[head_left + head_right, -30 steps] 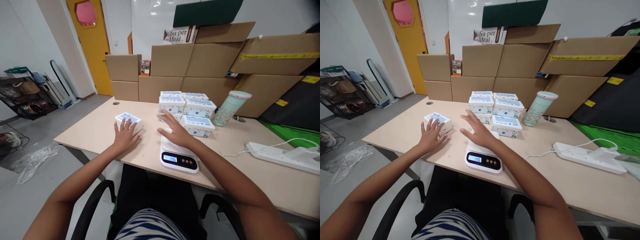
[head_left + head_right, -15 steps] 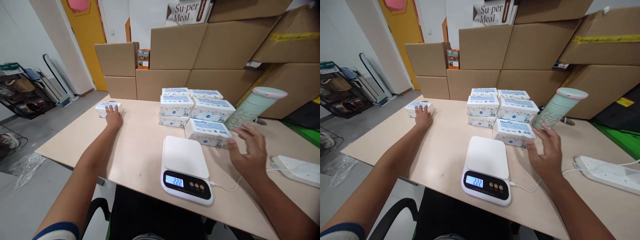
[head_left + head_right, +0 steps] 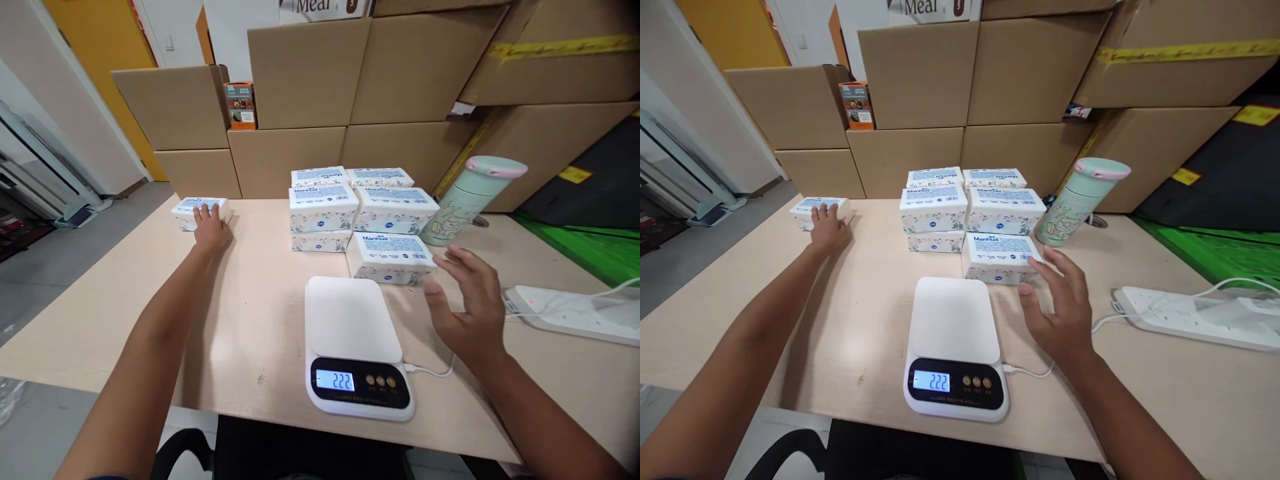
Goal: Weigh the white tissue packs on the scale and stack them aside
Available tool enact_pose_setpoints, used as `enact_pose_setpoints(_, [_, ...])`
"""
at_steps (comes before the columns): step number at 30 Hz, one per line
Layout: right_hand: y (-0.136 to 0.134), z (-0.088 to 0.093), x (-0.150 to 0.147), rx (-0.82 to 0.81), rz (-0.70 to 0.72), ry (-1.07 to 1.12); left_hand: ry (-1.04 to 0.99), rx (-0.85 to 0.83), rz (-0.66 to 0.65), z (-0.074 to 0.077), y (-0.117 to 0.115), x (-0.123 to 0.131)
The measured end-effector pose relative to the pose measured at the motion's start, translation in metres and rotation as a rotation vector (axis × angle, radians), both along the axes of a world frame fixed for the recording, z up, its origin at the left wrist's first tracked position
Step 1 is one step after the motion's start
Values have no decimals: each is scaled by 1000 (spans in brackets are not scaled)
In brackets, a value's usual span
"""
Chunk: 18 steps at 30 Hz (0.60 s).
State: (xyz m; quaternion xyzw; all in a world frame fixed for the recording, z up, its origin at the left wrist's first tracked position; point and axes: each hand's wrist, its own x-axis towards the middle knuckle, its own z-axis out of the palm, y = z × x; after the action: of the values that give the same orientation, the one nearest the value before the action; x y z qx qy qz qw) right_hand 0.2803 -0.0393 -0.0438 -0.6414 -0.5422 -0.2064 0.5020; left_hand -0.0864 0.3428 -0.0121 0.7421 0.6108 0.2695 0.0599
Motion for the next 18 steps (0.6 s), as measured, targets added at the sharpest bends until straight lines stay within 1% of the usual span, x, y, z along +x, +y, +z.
enact_pose_setpoints(2, [5, -4, 10, 4, -45, 208, -42, 30, -3, 10, -7, 10])
enact_pose_setpoints(3, [9, -7, 16, 5, -63, 338, -71, 67, -23, 15, -16, 17])
enact_pose_setpoints(5, [16, -15, 30, 1, -83, 610, -145, 152, -124, 22, -45, 35])
enact_pose_setpoints(7, [23, -25, 41, 0, -80, 840, -246, 177, -293, 24, -90, 56])
enact_pose_setpoints(9, [29, -35, 47, -8, -49, 993, -382, 121, -521, 23, -145, 77])
enact_pose_setpoints(11, [36, -46, 47, -13, 6, 1080, -494, -3, -771, 21, -198, 96])
enact_pose_setpoints(12, [39, -50, 45, -7, 30, 1097, -513, -76, -875, 21, -220, 105])
enact_pose_setpoints(13, [43, -55, 43, 3, 50, 1097, -530, -143, -939, 21, -237, 114])
enact_pose_setpoints(14, [47, -58, 41, 14, 65, 1085, -536, -212, -973, 23, -249, 123])
enact_pose_setpoints(15, [51, -61, 40, 19, 75, 1066, -529, -275, -973, 24, -255, 132])
enact_pose_setpoints(16, [54, -64, 39, 19, 80, 1045, -510, -331, -949, 26, -256, 142])
enact_pose_setpoints(18, [61, -65, 40, -1, 112, 999, -462, -429, -892, 28, -245, 164])
